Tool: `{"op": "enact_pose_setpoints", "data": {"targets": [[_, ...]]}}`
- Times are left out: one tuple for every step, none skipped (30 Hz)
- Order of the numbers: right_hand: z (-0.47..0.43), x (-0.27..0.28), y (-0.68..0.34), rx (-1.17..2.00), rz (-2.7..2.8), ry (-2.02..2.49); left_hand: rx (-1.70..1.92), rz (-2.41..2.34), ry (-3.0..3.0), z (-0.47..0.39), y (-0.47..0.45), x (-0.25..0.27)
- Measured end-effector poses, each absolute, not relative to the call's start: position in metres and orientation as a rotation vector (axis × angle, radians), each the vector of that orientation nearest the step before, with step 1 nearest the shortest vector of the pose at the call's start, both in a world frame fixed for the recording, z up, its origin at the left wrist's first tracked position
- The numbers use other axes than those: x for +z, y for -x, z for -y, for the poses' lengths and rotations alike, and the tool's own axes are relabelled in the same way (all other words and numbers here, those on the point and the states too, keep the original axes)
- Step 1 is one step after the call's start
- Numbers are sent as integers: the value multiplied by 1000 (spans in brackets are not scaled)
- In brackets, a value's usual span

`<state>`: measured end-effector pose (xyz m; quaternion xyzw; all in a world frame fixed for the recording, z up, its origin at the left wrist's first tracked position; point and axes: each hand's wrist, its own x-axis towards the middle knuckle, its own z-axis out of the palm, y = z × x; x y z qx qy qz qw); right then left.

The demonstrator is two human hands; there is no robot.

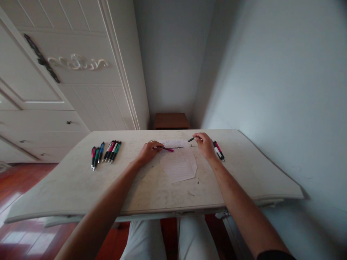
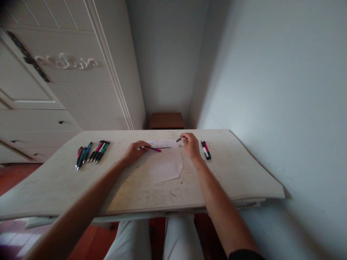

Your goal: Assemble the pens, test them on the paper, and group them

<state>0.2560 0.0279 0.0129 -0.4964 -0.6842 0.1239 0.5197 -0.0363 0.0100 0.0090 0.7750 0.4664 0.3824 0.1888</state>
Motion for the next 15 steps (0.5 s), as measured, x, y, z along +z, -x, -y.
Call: {"op": "enact_pose_setpoints", "data": {"targets": [[-28, 13, -256, 276, 1639, 1187, 1078, -1309, -2182, -10, 36, 9], [-27, 13, -256, 255, 1639, 1187, 1084, -1306, -2178, -11, 37, 8], [-27, 13, -256, 234, 1641, 1188, 1094, -1302, -2168, -12, 37, 8], [-27, 13, -256, 215, 1645, 1193, 1110, -1301, -2147, -12, 37, 7], [-27, 13, -256, 198, 1649, 1199, 1132, -1303, -2110, -13, 37, 7], [-27, 13, -256, 184, 1651, 1207, 1157, -1308, -2060, -14, 37, 7], [-27, 13, -256, 170, 1650, 1216, 1188, -1312, -1999, -14, 37, 8], [-27, 12, -256, 155, 1645, 1228, 1224, -1315, -1932, -15, 37, 8], [-27, 12, -256, 138, 1637, 1246, 1262, -1313, -1864, -15, 37, 9], [-27, 11, -256, 121, 1627, 1270, 1298, -1304, -1800, -15, 37, 10], [-26, 11, -256, 103, 1616, 1299, 1330, -1289, -1743, -15, 37, 11], [-26, 10, -257, 88, 1609, 1330, 1353, -1269, -1693, -15, 37, 11], [-26, 10, -257, 76, 1605, 1363, 1365, -1248, -1651, -14, 37, 12], [-26, 9, -257, 69, 1606, 1395, 1369, -1228, -1618, -14, 37, 12], [-26, 9, -257, 67, 1612, 1427, 1367, -1211, -1594, -14, 37, 11]]}}
